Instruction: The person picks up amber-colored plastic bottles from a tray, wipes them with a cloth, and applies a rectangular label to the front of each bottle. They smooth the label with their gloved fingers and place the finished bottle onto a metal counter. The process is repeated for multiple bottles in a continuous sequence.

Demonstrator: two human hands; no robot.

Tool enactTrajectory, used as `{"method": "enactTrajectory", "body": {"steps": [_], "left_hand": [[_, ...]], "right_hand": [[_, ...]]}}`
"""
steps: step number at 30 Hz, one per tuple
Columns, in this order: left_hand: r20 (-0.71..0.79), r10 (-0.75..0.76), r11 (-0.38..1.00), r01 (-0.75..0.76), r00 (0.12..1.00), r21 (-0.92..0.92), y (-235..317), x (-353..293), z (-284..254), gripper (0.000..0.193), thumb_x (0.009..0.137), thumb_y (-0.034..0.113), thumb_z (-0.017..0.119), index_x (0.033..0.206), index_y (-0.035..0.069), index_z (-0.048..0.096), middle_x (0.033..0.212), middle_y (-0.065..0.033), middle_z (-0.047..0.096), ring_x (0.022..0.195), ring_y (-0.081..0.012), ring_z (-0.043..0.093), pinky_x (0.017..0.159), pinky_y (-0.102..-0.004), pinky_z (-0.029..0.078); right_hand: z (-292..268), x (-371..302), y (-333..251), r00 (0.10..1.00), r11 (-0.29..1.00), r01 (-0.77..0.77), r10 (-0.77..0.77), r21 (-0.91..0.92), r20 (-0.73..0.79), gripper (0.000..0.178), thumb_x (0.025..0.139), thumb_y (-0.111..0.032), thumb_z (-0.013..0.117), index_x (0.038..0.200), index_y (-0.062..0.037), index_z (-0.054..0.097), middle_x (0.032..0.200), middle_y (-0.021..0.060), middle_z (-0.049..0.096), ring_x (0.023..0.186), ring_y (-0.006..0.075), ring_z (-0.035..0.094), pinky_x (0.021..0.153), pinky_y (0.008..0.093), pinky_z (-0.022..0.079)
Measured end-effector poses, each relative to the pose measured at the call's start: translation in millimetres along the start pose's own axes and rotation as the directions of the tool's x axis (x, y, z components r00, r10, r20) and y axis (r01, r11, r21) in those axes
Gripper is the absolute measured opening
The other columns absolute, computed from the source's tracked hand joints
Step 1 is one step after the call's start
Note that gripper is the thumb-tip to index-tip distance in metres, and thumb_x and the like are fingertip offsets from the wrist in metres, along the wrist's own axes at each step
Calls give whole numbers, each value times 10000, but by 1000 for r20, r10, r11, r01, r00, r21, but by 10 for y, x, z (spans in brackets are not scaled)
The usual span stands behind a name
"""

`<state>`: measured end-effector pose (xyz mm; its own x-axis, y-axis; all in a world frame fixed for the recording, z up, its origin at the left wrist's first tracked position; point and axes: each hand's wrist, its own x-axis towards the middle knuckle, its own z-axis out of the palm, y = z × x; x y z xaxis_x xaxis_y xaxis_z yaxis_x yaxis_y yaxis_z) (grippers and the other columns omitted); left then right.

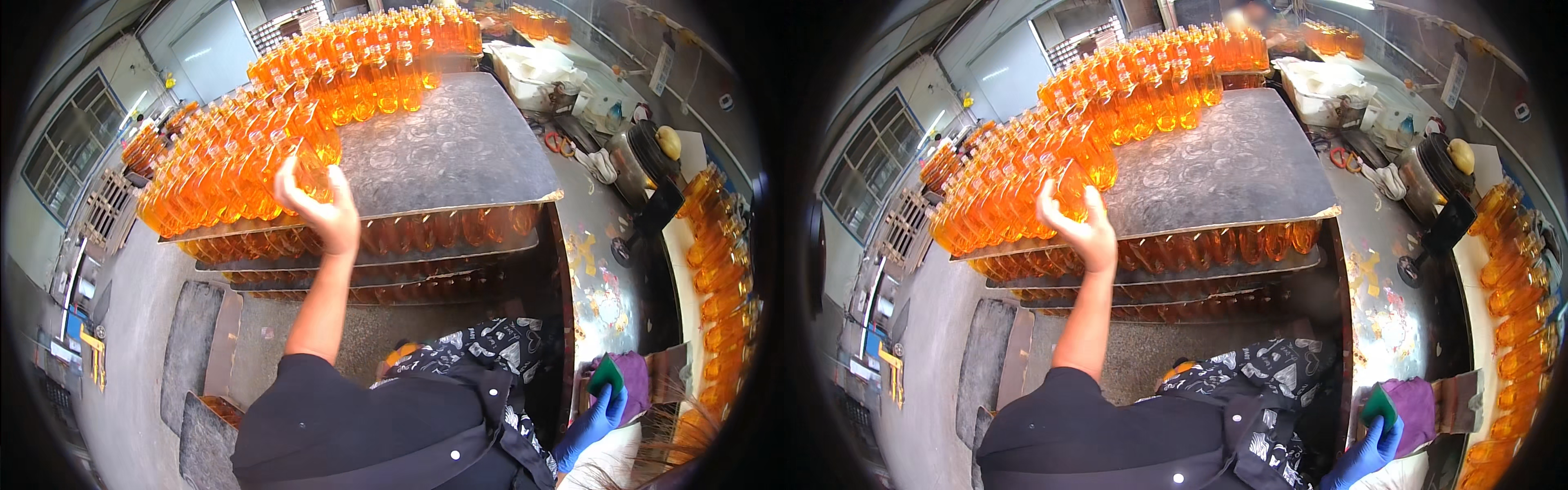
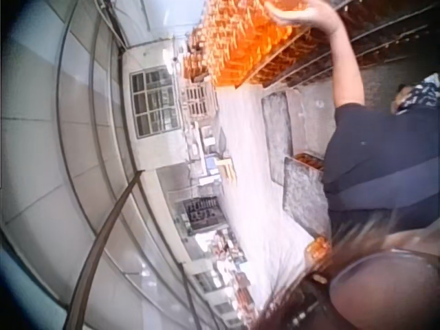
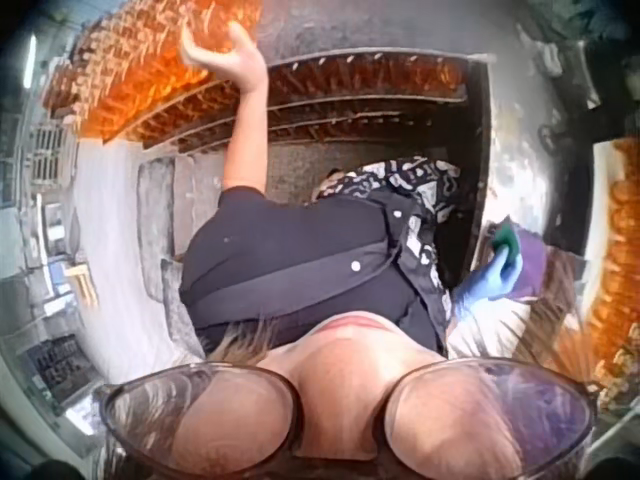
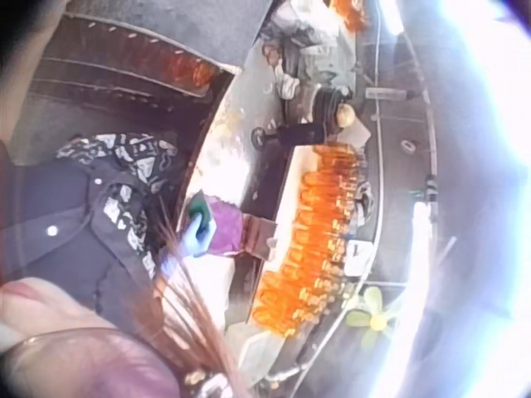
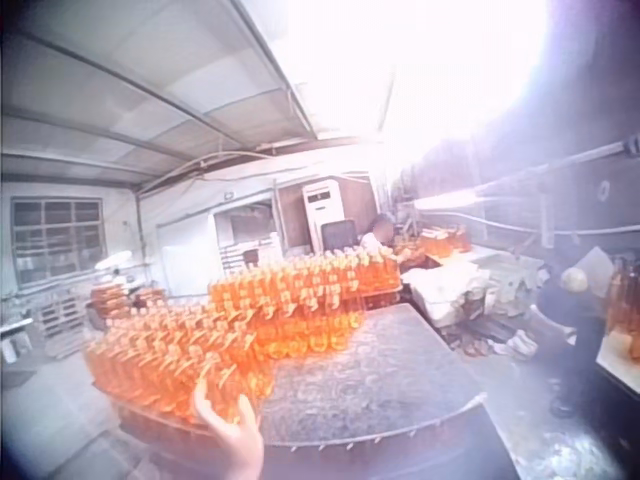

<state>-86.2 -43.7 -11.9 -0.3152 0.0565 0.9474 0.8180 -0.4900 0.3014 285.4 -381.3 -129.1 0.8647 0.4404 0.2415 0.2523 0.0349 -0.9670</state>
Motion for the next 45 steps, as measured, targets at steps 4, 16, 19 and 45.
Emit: {"method": "enactTrajectory", "body": {"steps": [4,16,19,45], "left_hand": [[-3,-260,960,259,966,102,-735,-117,118,809,782,173,779,1393,-17,283,1357,-249,326,1255,-371,358,1089,-492,273],[707,-231,495,706,669,-506,347,-475,429,378,928,128,617,1239,-57,508,1170,-172,610,1049,-233,600,987,-395,464],[933,115,145,924,340,-354,1494,-830,752,412,961,175,565,1311,-14,455,1239,-133,573,1133,-220,555,1024,-387,419],[323,812,349,848,-486,398,4885,-2866,600,399,910,339,652,1145,51,507,1043,-72,570,931,-179,589,810,-300,474]], "right_hand": [[72,5,-251,994,998,56,-57,16,91,165,880,28,524,1004,40,632,977,87,641,894,160,593,802,280,482],[-370,-256,-281,924,730,-322,382,603,31,241,921,-175,586,1089,-3,607,994,56,646,910,142,613,849,286,480],[-538,-325,-217,877,524,-321,480,789,38,339,965,-352,498,1024,-30,589,945,80,613,860,211,615,821,339,483],[-2612,-1060,545,729,253,-683,172,-686,-662,503,921,-410,508,1360,-165,475,1306,111,562,957,338,649,842,418,512]]}}
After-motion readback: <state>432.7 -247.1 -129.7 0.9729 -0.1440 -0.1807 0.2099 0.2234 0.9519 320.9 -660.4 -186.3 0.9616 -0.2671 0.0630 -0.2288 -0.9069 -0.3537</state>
